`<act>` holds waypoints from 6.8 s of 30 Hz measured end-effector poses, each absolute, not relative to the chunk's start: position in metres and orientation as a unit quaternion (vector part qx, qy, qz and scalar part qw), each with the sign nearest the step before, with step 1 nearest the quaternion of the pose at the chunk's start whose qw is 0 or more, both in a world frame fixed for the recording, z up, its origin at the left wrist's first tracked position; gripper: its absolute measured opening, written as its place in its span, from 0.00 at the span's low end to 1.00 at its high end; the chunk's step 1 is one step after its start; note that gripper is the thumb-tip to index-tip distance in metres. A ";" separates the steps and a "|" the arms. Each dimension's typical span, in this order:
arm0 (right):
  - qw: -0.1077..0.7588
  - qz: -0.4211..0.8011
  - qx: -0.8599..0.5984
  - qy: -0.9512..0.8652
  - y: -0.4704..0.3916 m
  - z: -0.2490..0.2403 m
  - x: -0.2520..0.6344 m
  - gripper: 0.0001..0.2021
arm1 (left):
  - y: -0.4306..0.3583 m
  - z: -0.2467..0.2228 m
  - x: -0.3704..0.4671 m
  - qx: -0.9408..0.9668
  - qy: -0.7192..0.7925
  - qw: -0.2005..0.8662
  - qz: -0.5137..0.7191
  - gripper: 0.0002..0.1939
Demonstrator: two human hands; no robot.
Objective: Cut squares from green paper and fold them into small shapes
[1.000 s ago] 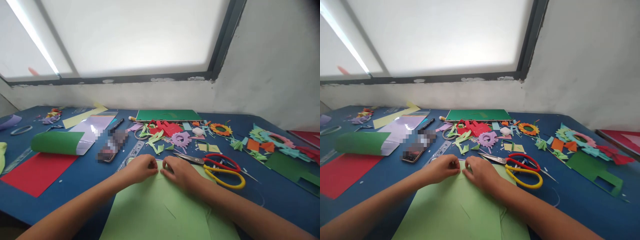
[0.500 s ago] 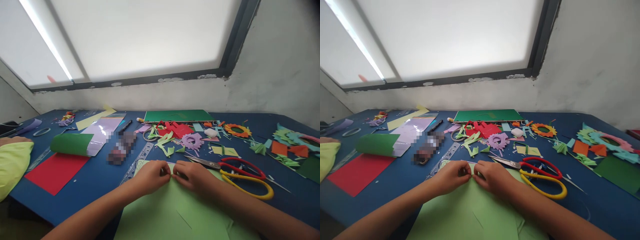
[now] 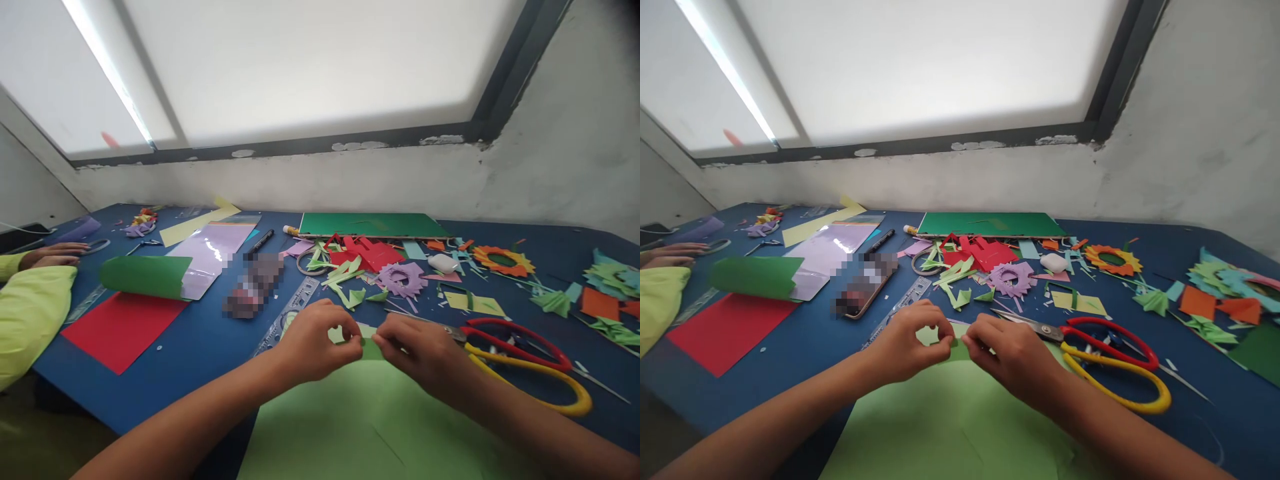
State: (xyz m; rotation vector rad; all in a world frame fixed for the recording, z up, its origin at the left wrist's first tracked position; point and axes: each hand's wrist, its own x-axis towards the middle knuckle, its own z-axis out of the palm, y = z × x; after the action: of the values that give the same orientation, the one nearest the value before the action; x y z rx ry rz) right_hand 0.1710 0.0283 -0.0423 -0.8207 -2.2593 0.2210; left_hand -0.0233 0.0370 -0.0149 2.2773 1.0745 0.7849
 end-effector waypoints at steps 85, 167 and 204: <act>0.123 -0.030 -0.546 -0.828 0.030 -0.047 0.157 0.08 | 0.046 -0.036 -0.018 0.817 0.535 0.173 0.133 0.09; 0.181 -0.073 -0.269 -0.943 0.026 -0.053 0.173 0.13 | 0.038 -0.034 -0.020 0.969 0.244 -0.031 0.034 0.08; 0.137 0.053 -0.414 -0.898 0.024 -0.051 0.172 0.12 | 0.022 -0.022 -0.022 0.958 0.287 0.031 0.004 0.23</act>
State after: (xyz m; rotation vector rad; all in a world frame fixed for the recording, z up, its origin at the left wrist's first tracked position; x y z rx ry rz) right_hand 0.1716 0.0244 -0.0505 -1.1983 -2.6008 0.1538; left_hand -0.0219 0.0217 -0.0218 2.9508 0.8829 0.0120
